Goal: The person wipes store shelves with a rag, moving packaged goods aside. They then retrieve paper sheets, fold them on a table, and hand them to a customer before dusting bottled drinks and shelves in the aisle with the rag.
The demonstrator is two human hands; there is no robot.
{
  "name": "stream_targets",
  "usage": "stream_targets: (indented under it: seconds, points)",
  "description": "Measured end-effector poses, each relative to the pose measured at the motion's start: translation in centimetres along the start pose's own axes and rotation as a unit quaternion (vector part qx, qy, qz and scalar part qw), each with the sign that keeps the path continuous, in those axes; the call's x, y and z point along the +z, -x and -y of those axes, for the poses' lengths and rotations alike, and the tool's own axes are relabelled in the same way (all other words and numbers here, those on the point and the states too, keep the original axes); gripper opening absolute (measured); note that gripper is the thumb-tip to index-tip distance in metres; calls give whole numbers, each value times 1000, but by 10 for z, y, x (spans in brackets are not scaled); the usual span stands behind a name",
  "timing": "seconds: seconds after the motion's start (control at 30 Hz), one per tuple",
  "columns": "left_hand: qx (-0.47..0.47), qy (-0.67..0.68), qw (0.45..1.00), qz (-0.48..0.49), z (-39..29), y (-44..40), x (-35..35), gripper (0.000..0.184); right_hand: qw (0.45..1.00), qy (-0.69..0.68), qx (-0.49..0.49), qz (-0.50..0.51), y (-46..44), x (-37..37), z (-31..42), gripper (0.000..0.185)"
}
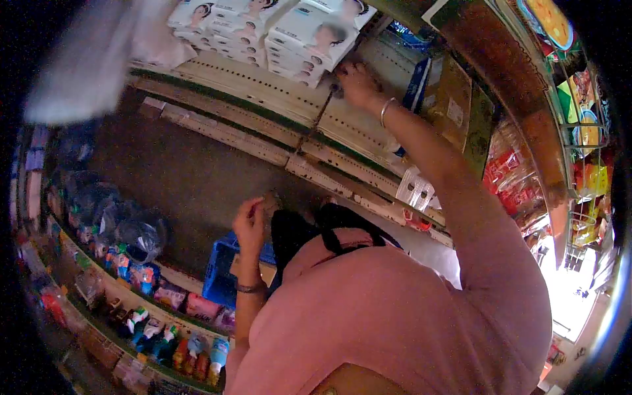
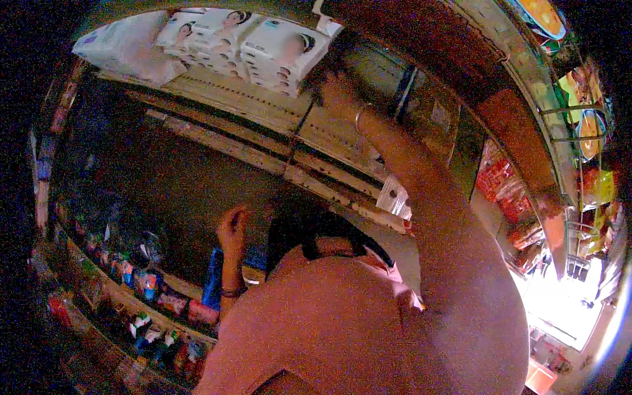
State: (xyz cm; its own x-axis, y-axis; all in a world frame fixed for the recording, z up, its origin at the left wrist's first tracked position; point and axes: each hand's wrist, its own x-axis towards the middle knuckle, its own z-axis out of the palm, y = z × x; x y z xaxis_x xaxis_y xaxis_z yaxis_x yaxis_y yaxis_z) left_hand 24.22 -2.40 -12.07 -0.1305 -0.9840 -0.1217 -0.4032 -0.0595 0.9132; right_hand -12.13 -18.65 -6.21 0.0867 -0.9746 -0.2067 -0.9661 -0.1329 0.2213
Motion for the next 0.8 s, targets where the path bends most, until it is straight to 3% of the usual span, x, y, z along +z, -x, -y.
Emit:
stream_targets:
  seconds: [0.07, 0.17, 0.27, 0.3, 0.43, 0.5, 0.6, 0.63, 0.73, 0.8]
  points:
    - [-25, -8, 1000, -11, 2, 6, -8, 17, 999, -26, -24, 20, 11, -11, 21, 50]
    - [-45, -37, 998, -3, 21, 7, -11, 17, 971, -129, -157, -127, 34, 9, 29, 52]
    - [-10, -65, 998, 0, 23, 10, -18, 17, 997, -44, 34, -52, -11, 35, -13, 56]
    - [4, -80, 997, -2, 20, 7, -20, 17, 994, -89, 30, -58, -9, 22, -9, 56]
    - [-18, -20, 1000, -11, 39, 12, -16, 19, 972, -141, -158, -100, 28, 18, 6, 59]
    - [-20, -77, 997, 16, 34, 13, -20, 20, 946, -173, -247, -117, 41, 18, 16, 61]
    - [-35, -87, 995, 28, 24, 16, -29, 20, 961, -211, -167, -69, 44, 1, 3, 68]
    - [-41, -78, 996, 27, 24, 17, -31, 20, 960, -202, -165, -100, 41, 10, 5, 70]
    - [-32, -90, 995, 3, 30, 20, -40, 21, 971, -87, -217, -42, 45, 10, 27, 68]
    - [-20, -135, 991, 7, 42, 22, -43, 21, 973, -87, -207, -49, 48, -9, 20, 66]
